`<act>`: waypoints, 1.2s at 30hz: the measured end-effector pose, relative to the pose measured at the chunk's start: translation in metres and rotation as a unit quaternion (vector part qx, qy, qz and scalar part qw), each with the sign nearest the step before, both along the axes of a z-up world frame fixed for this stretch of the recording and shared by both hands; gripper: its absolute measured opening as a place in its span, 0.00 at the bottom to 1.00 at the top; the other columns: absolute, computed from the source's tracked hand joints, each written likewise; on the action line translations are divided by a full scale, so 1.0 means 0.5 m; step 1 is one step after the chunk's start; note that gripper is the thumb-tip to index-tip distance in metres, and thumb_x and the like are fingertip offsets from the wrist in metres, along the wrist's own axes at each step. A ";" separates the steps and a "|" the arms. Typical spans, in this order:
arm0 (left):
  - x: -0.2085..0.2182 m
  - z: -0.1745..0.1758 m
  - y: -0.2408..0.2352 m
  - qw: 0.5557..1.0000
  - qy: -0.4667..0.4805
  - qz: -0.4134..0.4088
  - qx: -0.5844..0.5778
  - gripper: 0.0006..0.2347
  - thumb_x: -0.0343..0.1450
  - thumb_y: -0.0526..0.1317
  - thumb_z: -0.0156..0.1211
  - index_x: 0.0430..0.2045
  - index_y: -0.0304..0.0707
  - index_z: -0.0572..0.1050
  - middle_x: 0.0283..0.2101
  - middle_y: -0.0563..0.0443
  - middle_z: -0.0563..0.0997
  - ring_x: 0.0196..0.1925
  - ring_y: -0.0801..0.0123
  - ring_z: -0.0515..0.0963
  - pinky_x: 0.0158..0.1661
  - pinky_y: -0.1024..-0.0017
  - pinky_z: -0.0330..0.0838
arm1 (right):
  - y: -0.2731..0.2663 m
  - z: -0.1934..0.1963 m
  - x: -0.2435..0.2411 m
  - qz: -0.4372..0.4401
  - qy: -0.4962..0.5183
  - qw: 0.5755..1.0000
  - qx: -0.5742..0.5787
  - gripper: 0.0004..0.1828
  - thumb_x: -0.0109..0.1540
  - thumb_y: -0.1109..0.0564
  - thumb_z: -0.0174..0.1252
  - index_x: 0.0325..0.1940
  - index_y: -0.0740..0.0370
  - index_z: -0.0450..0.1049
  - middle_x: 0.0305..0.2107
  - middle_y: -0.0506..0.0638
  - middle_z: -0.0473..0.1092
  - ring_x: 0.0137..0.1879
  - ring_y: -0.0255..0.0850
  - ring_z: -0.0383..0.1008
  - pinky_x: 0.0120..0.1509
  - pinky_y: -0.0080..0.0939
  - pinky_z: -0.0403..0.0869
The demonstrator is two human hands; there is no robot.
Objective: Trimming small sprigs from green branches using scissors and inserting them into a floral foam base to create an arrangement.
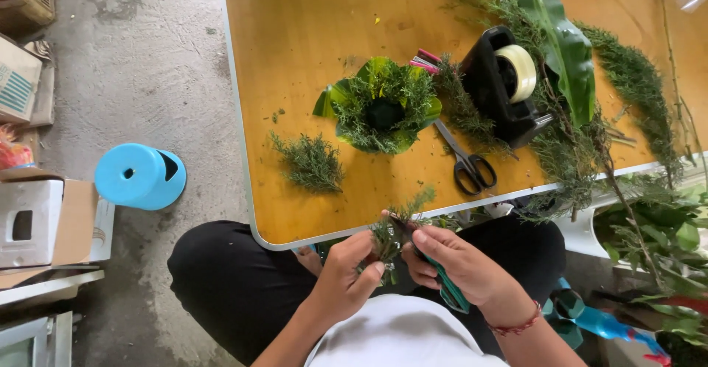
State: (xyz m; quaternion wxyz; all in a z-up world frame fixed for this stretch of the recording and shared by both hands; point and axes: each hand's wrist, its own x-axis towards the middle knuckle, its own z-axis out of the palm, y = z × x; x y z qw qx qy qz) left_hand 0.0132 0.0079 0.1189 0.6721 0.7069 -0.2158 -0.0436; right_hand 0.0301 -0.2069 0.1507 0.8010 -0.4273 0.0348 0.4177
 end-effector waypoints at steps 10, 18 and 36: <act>-0.004 -0.041 -0.034 0.952 0.291 0.026 -0.091 0.07 0.68 0.34 0.43 0.18 0.37 0.63 0.17 0.52 0.61 0.17 0.71 0.60 0.20 0.73 0.57 | 0.044 -0.062 -0.031 -0.077 -0.510 0.653 -0.554 0.28 0.71 0.53 0.48 0.76 0.37 0.60 0.20 0.38 0.65 0.23 0.35 0.57 0.26 0.36 0.60; 0.005 -0.038 -0.033 0.971 0.222 0.026 -0.079 0.10 0.70 0.37 0.44 0.16 0.41 0.58 0.18 0.52 0.58 0.17 0.71 0.57 0.21 0.72 0.53 | 0.061 -0.068 -0.021 -0.116 -0.522 0.638 -0.555 0.26 0.71 0.52 0.48 0.75 0.40 0.62 0.11 0.39 0.60 0.20 0.35 0.53 0.24 0.38 0.56; 0.054 0.070 0.044 0.991 -0.118 -0.011 0.060 0.05 0.72 0.30 0.46 0.24 0.35 0.64 0.26 0.50 0.63 0.25 0.67 0.60 0.27 0.70 0.58 | -0.051 -0.109 0.151 0.077 -0.691 0.258 -0.670 0.29 0.68 0.49 0.59 0.74 0.48 0.64 0.19 0.44 0.60 0.20 0.34 0.54 0.21 0.38 0.55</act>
